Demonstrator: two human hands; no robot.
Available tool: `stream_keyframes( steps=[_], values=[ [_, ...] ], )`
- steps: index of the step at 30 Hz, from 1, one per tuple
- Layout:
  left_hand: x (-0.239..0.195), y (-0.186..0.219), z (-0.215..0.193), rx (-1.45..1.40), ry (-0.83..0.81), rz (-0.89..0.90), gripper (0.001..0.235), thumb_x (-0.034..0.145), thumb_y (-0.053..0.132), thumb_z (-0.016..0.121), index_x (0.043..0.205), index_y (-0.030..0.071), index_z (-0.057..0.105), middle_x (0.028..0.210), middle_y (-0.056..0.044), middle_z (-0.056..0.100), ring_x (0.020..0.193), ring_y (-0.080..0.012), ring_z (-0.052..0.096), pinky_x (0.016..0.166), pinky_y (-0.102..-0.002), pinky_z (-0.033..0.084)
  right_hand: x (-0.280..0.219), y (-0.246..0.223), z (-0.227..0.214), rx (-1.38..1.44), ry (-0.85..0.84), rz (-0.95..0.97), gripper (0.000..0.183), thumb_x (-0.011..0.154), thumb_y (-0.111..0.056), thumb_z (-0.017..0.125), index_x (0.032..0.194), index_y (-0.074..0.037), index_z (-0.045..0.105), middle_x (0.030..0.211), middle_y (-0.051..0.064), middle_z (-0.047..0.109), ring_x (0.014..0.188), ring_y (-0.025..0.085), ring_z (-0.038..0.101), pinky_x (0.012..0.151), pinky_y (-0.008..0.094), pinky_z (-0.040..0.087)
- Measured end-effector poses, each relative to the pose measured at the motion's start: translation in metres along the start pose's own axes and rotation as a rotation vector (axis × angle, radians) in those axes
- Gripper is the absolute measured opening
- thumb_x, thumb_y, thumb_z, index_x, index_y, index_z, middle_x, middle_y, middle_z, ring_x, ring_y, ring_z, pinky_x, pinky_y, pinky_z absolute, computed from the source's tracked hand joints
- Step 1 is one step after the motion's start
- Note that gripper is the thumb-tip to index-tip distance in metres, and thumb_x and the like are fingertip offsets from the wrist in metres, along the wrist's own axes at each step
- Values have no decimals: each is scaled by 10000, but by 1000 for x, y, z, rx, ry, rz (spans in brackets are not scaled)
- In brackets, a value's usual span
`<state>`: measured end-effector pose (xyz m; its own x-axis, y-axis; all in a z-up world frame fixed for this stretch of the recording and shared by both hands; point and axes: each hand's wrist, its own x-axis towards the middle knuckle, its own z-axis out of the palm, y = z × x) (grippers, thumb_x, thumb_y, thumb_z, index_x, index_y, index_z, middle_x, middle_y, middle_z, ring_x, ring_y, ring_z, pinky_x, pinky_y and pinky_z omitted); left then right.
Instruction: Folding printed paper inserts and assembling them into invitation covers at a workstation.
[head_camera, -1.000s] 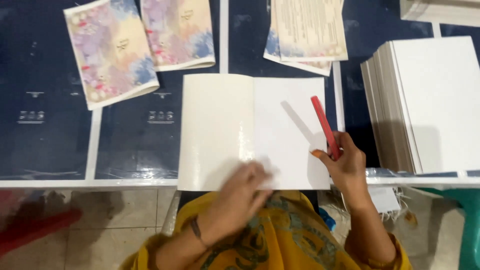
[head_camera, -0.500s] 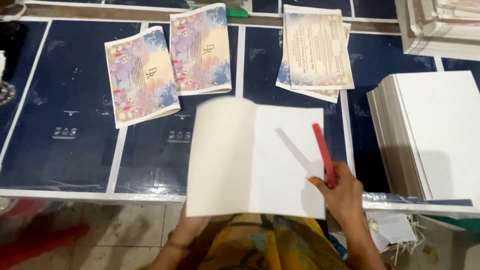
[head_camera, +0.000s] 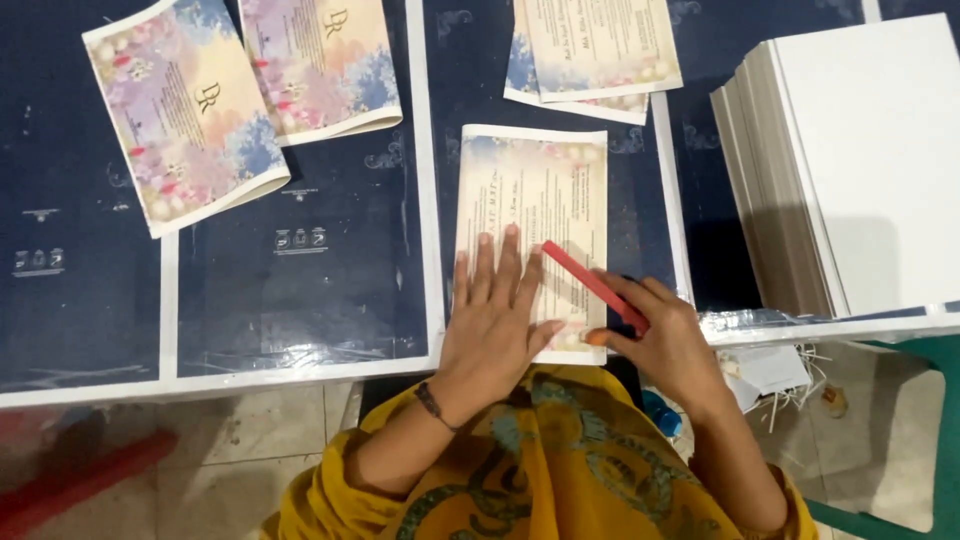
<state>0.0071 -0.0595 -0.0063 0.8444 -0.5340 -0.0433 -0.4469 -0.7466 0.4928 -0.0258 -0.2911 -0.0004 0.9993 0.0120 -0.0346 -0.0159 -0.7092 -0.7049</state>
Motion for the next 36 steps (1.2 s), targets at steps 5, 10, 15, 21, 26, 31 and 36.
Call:
stream_keyframes(
  steps=[5,10,15,21,26,31,36],
  values=[
    [0,-1,3,110,-22,33,836,1038,579,462,1627,34,228,1705,-318,44,1541,-570,2,1195,-697,-62,4,-13,-4,-176,-126,41,702,700,-255,937,1357,-144,712,848,131,674,757,349,682,688,412,541],
    [1,0,2,125,-15,44,860,1030,579,472,1640,31,209,1706,-315,51,1537,-575,-3,1193,-701,-56,10,-17,-12,-137,-206,112,712,744,-318,905,1392,-138,671,980,180,709,912,412,704,792,460,556],
    [-12,5,9,105,-36,206,821,1031,561,438,1616,6,284,1681,-321,191,1555,-520,121,1202,-696,90,23,7,-22,70,-103,110,412,935,-116,698,1346,-128,711,872,154,699,493,252,674,522,362,575],
    [-47,13,44,45,43,574,694,1042,377,494,1577,-55,397,1607,-258,462,1550,-370,368,1331,-459,191,39,-155,-3,121,-247,741,439,999,-541,588,964,-105,633,935,66,636,836,211,590,840,346,478],
    [-47,13,41,-28,-119,526,723,1024,296,418,1637,-23,204,1732,-208,198,1624,-318,167,1342,-436,76,103,-125,37,208,-469,401,360,1091,-367,620,889,-93,502,688,-29,476,516,89,346,452,214,349],
    [-49,18,23,-132,-204,490,676,1048,254,377,1637,10,153,1743,-177,130,1620,-314,131,1326,-444,72,149,-123,20,504,-220,244,248,1080,-200,300,1083,-147,543,1070,92,648,435,50,323,404,204,270],
    [-48,4,11,-329,-233,536,625,1058,440,371,1523,33,466,1662,-223,377,1590,-380,278,1334,-500,104,66,-151,21,356,-482,361,460,1085,-417,529,756,-106,448,697,79,626,500,121,337,429,204,327]
  ],
)
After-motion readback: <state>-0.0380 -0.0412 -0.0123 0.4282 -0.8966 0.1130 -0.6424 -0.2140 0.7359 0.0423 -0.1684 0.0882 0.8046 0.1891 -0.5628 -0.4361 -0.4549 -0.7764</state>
